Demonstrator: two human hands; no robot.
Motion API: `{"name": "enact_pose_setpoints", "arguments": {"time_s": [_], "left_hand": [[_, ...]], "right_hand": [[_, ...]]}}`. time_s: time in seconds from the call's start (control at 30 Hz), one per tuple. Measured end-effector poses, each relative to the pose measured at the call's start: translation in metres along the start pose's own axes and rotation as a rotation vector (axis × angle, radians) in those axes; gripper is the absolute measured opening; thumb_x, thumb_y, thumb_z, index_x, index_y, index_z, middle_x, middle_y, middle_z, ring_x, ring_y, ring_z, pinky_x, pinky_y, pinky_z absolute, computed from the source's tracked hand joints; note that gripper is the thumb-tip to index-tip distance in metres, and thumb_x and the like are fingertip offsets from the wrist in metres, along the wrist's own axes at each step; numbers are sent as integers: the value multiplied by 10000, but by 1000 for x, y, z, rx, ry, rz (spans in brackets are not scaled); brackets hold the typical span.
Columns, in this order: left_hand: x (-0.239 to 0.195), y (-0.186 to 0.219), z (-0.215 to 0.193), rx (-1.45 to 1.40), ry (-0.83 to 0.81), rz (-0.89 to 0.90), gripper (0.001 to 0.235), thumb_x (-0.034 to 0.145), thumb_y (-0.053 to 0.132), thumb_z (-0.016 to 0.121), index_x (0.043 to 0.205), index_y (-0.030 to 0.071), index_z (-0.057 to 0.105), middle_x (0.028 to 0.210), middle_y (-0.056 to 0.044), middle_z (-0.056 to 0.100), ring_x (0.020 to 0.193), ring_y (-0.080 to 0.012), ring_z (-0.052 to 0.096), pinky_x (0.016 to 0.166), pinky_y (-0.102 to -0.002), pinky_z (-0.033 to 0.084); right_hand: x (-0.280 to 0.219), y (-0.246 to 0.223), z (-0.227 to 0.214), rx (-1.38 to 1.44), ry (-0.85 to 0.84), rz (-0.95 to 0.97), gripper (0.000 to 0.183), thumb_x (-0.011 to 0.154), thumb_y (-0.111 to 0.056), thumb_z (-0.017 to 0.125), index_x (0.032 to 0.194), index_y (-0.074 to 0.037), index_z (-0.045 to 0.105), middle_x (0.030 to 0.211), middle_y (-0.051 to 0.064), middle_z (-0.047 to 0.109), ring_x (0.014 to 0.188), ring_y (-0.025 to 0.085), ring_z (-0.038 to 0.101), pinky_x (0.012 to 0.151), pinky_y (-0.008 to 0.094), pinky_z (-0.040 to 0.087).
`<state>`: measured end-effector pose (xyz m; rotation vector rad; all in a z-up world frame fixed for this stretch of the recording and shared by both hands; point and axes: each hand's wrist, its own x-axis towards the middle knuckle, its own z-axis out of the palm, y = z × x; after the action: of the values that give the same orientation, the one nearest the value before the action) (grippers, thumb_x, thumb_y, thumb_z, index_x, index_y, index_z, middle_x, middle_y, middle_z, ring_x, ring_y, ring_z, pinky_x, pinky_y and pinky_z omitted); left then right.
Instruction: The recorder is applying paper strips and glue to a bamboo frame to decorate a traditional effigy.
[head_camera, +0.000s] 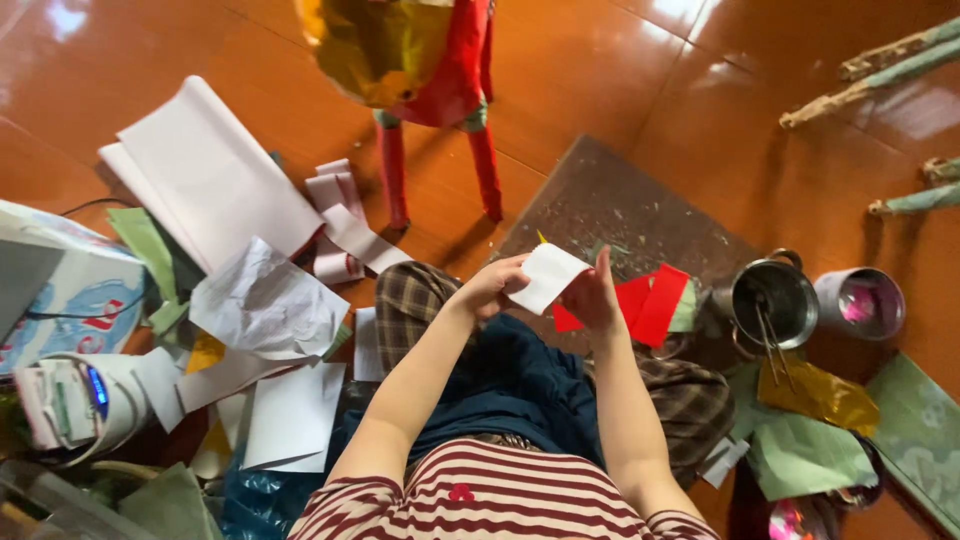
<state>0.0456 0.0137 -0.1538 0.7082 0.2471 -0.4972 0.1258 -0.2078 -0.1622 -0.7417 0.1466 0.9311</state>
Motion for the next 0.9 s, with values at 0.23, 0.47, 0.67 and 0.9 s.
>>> {"name": "enact_pose_setpoints", "arguments": {"time_s": [0.23,0.47,0.67,0.9], "left_hand": [[-113,86,-14,-483,-186,464,740,937,452,679,1394,-96,481,1294,-274,651,1165,-388,652,1006,-464,508],[-91,146,24,-12,-125,979,799,958,202,726,1588,147,237,1620,-12,349,1518,-205,343,1247,-419,327],[-93,256,43,-209,-38,1075,553,1141,350,423,1550,-20,386,1566,-151,484,1456,-300,475,1261,-480,364],[-112,302,91,-114,-293,1092,464,1154,374,439,1440,15,505,1349,-111,643,1240,-240,642,1072,-418,525]], "right_hand": [[32,-36,159,-4,-224,-61,573,1062,-514,466,1433,-81,522,1374,125,640,1300,323,599,1086,561,491],[88,-22,289,44,-325,-278,691,1051,-534,437,1546,-57,362,1500,187,522,1347,367,573,1113,558,506],[85,-60,361,115,-270,-535,607,1095,-448,438,1508,-12,358,1421,241,517,1244,407,580,1022,580,525],[114,-91,374,282,-289,-662,501,1078,-384,441,1394,6,440,1315,171,594,1207,325,630,1050,505,553]]}}
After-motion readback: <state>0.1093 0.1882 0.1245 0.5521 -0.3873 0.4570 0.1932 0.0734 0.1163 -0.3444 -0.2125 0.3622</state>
